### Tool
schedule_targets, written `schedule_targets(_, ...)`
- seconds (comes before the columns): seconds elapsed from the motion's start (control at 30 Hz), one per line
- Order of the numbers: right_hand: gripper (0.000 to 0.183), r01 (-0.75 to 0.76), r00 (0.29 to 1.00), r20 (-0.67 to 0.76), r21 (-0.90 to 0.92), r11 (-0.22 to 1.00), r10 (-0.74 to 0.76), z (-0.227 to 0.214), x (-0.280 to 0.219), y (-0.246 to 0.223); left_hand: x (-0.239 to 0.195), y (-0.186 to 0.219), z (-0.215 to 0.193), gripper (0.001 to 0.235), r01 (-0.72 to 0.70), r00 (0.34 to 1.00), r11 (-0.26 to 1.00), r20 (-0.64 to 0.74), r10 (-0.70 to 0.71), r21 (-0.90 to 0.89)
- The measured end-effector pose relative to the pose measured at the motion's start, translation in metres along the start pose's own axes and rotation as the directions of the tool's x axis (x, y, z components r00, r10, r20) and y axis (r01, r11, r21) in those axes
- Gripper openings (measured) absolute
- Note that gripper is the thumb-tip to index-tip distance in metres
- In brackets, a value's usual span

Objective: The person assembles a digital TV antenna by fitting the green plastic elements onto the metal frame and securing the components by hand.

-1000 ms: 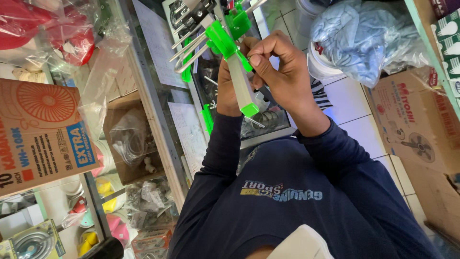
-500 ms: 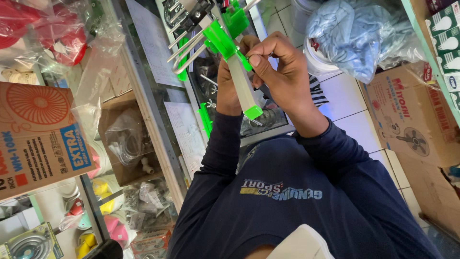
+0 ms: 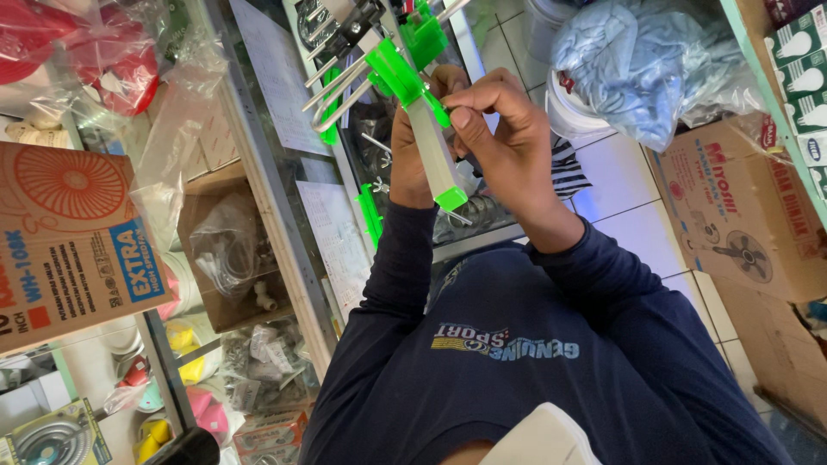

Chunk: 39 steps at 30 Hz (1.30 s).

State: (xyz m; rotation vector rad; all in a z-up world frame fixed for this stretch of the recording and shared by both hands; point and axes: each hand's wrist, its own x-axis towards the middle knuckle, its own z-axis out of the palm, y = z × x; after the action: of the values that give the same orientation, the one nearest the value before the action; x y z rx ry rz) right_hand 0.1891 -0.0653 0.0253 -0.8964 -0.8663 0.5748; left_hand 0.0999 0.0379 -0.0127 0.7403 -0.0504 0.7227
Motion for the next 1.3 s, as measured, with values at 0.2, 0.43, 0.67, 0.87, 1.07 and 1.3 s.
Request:
schedule_targets(0.2,0.021,0.142,0.990,0.030,-0.218,0.966,-0.139,0.000,-0.007,0.000,0.000,0.004,0.003,0.031,-0.051,0.996,0.995,0.077,0.045,0.085)
schedule_targets(0.43,0.026,0.145,0.989,0.072,-0.226,0.963,-0.132,-0.003,-0.012,-0.001,-0.003,0.000,-0.001,0.025,-0.053,0.999,0.994,0.013,0.052,0.094)
schedule_targets(0.67,0.034,0.156,0.984,0.112,-0.182,0.971,-0.137,-0.003,-0.013,0.006,-0.005,-0.001,-0.005,0.039,-0.101,0.994,0.972,-0.010,0.105,0.211)
schedule_targets(0.87,0.037,0.220,0.967,0.162,-0.129,0.967,-0.199,-0.003,-0.012,0.019,-0.014,0.001,-0.009,0.055,-0.104,0.992,0.940,-0.027,0.120,0.326)
schedule_targets(1.07,0.037,0.198,0.972,0.128,0.008,0.980,-0.197,-0.002,-0.014,0.032,-0.019,0.001,-0.011,0.028,-0.147,0.972,0.848,-0.086,0.220,0.508)
schedule_targets(1.3,0.036,0.183,0.975,0.141,-0.060,0.981,-0.173,-0.004,-0.015,0.032,-0.022,0.018,0.020,0.018,-0.306,0.882,0.373,0.114,0.457,0.876)
